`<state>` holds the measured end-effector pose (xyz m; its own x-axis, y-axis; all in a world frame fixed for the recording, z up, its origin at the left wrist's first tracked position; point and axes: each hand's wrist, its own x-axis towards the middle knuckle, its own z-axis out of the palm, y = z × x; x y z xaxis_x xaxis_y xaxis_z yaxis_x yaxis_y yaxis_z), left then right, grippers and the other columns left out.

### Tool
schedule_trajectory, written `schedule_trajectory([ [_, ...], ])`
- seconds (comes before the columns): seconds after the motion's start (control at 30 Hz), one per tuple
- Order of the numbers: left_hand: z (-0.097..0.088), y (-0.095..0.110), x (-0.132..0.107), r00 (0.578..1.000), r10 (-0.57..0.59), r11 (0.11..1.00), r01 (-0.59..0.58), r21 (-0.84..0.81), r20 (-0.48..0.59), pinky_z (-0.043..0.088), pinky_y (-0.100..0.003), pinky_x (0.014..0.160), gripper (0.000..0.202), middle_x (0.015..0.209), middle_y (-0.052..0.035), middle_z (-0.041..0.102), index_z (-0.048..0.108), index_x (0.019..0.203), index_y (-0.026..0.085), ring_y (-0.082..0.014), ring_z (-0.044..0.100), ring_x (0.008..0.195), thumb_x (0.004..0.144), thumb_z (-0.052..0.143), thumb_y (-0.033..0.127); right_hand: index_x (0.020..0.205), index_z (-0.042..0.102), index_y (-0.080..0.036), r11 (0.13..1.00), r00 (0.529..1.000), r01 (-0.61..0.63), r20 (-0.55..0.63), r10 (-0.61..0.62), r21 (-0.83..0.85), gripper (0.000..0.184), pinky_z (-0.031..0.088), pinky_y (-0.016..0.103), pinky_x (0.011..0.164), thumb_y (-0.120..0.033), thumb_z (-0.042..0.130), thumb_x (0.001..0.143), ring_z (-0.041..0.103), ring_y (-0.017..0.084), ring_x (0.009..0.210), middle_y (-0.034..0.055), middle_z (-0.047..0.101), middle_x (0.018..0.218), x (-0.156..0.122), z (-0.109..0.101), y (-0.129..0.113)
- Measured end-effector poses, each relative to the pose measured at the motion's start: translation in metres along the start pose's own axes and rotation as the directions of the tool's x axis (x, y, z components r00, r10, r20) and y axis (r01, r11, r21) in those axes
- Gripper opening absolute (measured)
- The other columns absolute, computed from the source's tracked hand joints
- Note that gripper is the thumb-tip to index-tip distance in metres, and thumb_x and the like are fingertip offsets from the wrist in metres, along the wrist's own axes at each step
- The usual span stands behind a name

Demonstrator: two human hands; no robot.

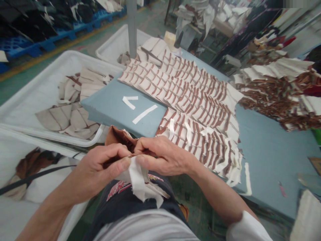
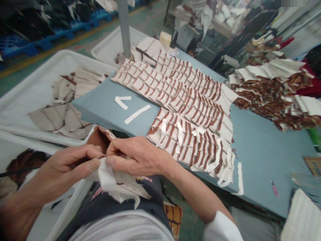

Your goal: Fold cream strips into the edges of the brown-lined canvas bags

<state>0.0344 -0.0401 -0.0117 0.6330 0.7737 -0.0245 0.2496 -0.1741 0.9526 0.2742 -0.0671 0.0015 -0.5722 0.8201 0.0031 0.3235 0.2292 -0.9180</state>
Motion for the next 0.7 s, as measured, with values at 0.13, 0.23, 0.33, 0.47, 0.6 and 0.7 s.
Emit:
schedule_trajectory([
  [0.13,0.002,0.017,0.005,0.991,0.111,0.986,-0.100,0.134,-0.079,0.047,-0.018,0.052,0.019,0.065,0.0029,0.075,0.081,0.077,0.025,-0.0139,0.067,0.053,0.093,0.072,0.029,0.080,0.057,-0.022,0.987,1.000,-0.026,0.006,0.028,-0.159,0.016,0.031,0.027,0.064,-0.032,0.066,0.088,0.044,0.011,0.063,-0.0065,0.051,0.069,0.002,-0.008,-0.008],
  [0.23,0.007,0.020,0.004,0.976,0.171,0.975,-0.147,0.168,-0.135,0.047,-0.016,0.053,0.011,0.067,0.0055,0.077,0.082,0.081,0.027,-0.0118,0.067,0.052,0.091,0.076,0.027,0.072,0.052,-0.022,0.989,0.999,-0.039,0.019,0.042,-0.143,0.019,0.027,0.028,0.062,-0.030,0.064,0.085,0.037,0.010,0.061,-0.0079,0.041,0.066,0.003,-0.010,-0.011],
  [0.33,0.012,0.020,0.002,0.961,0.231,0.958,-0.198,0.206,-0.154,0.047,-0.015,0.053,0.008,0.069,0.0070,0.078,0.082,0.087,0.028,-0.0105,0.068,0.052,0.092,0.077,0.026,0.072,0.050,-0.023,0.999,0.997,-0.041,0.060,0.040,0.019,0.020,0.028,0.026,0.060,-0.029,0.064,0.085,0.037,0.010,0.061,-0.0081,0.039,0.066,0.002,-0.011,-0.009],
  [0.47,0.015,0.021,-0.003,0.924,0.348,0.902,-0.282,0.327,-0.161,0.051,-0.016,0.058,0.008,0.073,0.0069,0.081,0.080,0.093,0.028,-0.0103,0.070,0.052,0.099,0.073,0.027,0.071,0.047,-0.023,0.946,0.994,-0.071,0.106,0.040,0.315,0.026,0.027,0.024,0.057,-0.027,0.067,0.087,0.033,0.009,0.061,-0.0086,0.035,0.066,0.002,-0.006,-0.002],
  [0.6,0.014,0.017,-0.013,0.889,0.455,0.770,-0.370,0.520,-0.043,0.061,-0.022,0.072,0.015,0.090,0.0026,0.086,0.073,0.110,0.027,-0.0165,0.082,0.072,0.110,0.058,0.024,0.073,0.050,-0.022,0.813,0.991,-0.114,0.122,0.053,0.571,0.038,0.026,0.023,0.057,-0.040,0.081,0.088,0.031,0.008,0.061,-0.0098,0.035,0.066,-0.001,0.005,0.007],
  [0.7,0.011,0.005,-0.022,0.858,0.507,0.679,-0.457,0.574,0.082,0.065,-0.025,0.080,0.026,0.104,-0.0016,0.087,0.070,0.127,0.027,-0.0192,0.085,0.087,0.112,0.052,0.018,0.078,0.055,-0.021,0.729,0.981,-0.184,0.174,0.090,0.659,0.038,0.028,0.022,0.057,-0.041,0.086,0.085,0.033,0.008,0.061,-0.0100,0.041,0.067,-0.004,0.011,0.012],
])
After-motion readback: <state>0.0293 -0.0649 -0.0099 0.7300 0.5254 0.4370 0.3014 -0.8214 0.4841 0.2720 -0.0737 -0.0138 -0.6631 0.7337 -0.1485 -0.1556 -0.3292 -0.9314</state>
